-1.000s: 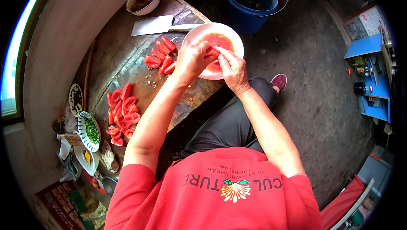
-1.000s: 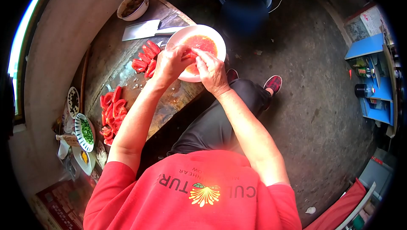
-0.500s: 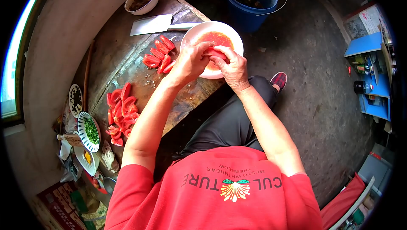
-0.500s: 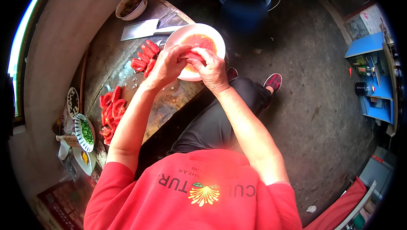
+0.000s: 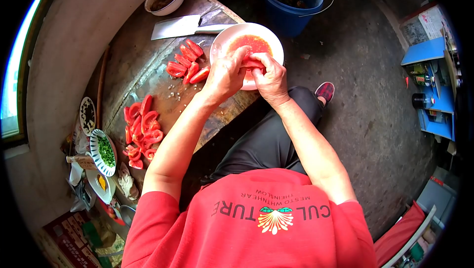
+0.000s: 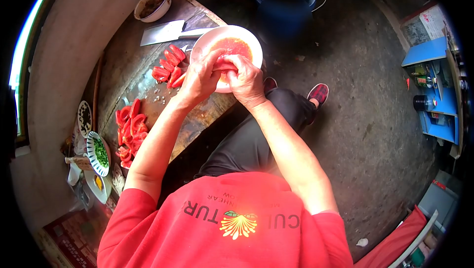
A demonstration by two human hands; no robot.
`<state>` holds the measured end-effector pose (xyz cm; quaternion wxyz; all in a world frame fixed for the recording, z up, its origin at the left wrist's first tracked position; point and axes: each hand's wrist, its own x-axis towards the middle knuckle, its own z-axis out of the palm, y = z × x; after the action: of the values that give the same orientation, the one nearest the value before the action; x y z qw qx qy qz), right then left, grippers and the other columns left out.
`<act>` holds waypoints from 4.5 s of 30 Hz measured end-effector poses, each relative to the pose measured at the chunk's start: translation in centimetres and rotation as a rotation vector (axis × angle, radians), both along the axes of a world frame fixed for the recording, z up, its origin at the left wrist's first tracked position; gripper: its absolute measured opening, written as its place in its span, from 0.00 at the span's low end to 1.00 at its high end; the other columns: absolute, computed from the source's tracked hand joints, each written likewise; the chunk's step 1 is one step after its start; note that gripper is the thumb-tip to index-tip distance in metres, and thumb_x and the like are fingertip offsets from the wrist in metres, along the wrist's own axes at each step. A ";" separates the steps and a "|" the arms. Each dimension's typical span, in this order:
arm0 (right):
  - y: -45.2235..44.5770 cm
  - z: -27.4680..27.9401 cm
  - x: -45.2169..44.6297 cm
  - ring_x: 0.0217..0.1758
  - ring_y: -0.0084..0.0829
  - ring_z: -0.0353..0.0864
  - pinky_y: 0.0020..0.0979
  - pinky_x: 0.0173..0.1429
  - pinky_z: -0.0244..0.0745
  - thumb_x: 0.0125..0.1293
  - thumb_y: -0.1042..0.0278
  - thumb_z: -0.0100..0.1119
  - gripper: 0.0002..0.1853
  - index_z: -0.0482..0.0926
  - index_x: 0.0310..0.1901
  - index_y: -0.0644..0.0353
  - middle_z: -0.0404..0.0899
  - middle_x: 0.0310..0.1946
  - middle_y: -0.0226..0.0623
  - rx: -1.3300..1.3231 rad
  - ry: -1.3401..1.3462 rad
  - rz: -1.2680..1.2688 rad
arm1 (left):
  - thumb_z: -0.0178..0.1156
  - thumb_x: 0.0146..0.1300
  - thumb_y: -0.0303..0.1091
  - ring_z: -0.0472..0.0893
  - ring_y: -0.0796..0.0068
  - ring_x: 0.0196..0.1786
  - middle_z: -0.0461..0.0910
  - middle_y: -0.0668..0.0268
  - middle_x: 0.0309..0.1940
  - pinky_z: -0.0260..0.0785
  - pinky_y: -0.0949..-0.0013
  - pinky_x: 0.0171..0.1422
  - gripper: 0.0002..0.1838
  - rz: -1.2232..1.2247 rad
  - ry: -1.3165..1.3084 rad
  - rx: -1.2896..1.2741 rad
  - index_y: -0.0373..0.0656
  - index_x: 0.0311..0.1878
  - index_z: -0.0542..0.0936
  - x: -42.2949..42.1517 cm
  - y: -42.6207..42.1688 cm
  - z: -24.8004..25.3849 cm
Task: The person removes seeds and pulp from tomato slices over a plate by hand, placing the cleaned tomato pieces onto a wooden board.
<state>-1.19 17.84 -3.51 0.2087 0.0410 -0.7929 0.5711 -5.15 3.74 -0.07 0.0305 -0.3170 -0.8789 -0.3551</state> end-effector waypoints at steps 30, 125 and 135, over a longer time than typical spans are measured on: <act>-0.3 0.5 1.7 0.59 0.43 0.70 0.45 0.65 0.59 0.53 0.71 0.62 0.10 0.81 0.38 0.58 0.77 0.46 0.39 0.647 0.289 -0.166 | 0.54 0.63 0.30 0.72 0.83 0.21 0.75 0.68 0.26 0.70 0.76 0.26 0.15 0.338 -1.077 0.598 0.34 0.51 0.75 1.7 -3.6 1.8; -0.1 -0.5 1.7 0.41 0.42 0.82 0.36 0.47 0.76 0.63 0.73 0.59 0.09 0.79 0.44 0.63 0.82 0.37 0.44 0.136 0.052 -0.121 | 0.44 0.71 0.46 0.49 0.47 0.74 0.49 0.39 0.71 0.37 0.53 0.77 0.36 0.976 0.011 0.239 0.25 0.69 0.50 2.0 -6.1 -8.6; 0.3 -0.9 1.4 0.40 0.32 0.84 0.28 0.45 0.77 0.65 0.71 0.58 0.10 0.80 0.46 0.63 0.83 0.39 0.42 0.200 0.066 -0.099 | 0.64 0.53 0.29 0.75 0.57 0.43 0.75 0.60 0.40 0.68 0.58 0.49 0.13 0.713 0.335 0.042 0.44 0.44 0.79 4.6 -7.1 -4.5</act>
<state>0.24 18.10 -4.39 0.2575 0.0411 -0.8398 0.4763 -0.52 -3.35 -4.62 0.3015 -0.0446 -0.9093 -0.2833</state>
